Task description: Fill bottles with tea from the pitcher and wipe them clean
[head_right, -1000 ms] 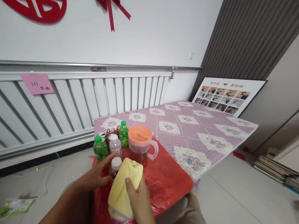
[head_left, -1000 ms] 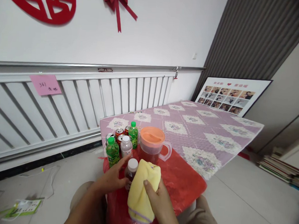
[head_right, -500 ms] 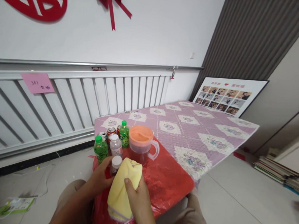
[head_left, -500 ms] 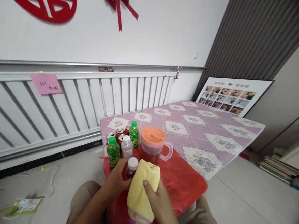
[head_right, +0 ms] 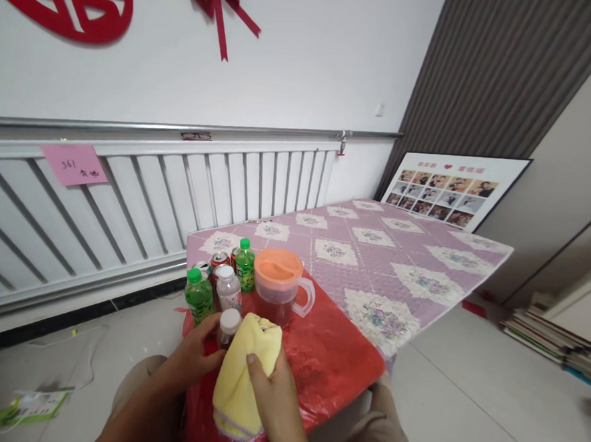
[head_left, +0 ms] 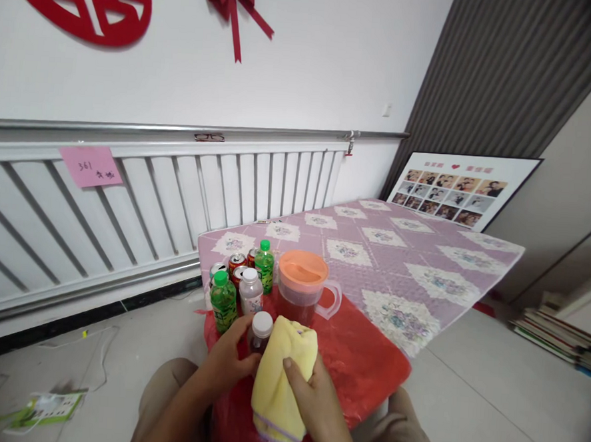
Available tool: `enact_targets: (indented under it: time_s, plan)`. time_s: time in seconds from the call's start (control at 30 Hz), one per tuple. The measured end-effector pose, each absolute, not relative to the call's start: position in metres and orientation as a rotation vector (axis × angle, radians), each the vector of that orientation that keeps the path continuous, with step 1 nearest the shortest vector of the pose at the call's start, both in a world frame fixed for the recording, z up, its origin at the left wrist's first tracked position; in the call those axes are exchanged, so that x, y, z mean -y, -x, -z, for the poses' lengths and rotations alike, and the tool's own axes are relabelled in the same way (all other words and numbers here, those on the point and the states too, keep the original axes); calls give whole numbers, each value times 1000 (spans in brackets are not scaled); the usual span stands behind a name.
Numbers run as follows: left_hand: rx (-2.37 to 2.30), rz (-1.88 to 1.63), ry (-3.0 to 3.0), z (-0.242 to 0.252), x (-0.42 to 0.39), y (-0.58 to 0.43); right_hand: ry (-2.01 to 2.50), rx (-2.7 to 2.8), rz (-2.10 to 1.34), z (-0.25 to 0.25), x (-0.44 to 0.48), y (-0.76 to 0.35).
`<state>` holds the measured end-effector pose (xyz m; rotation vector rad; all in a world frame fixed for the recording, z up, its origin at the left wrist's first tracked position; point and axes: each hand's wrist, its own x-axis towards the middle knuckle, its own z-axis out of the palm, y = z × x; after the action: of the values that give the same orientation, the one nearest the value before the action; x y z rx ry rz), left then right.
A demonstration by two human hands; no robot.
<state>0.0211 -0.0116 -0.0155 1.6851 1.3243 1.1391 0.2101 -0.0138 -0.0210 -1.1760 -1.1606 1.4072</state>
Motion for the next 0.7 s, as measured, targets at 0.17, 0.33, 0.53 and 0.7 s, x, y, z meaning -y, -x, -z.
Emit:
enact_targets:
  time_s: [0.17,0.33,0.53,0.7]
  plan:
    - [-1495,-1291,-1711,24,18,-33,1182,1164,-1383,19,15,-213]
    - [-1361,-1223,-1702,20,18,-28,1196,1180,-1398,21,15,-215]
    - [-1185,-1015,-1666,2,8,-10,1188,1179,-1391,28,14,-215]
    - [-1107,-941,-1722,-11,5,-10,1185,1161,-1378,29,14,-215]
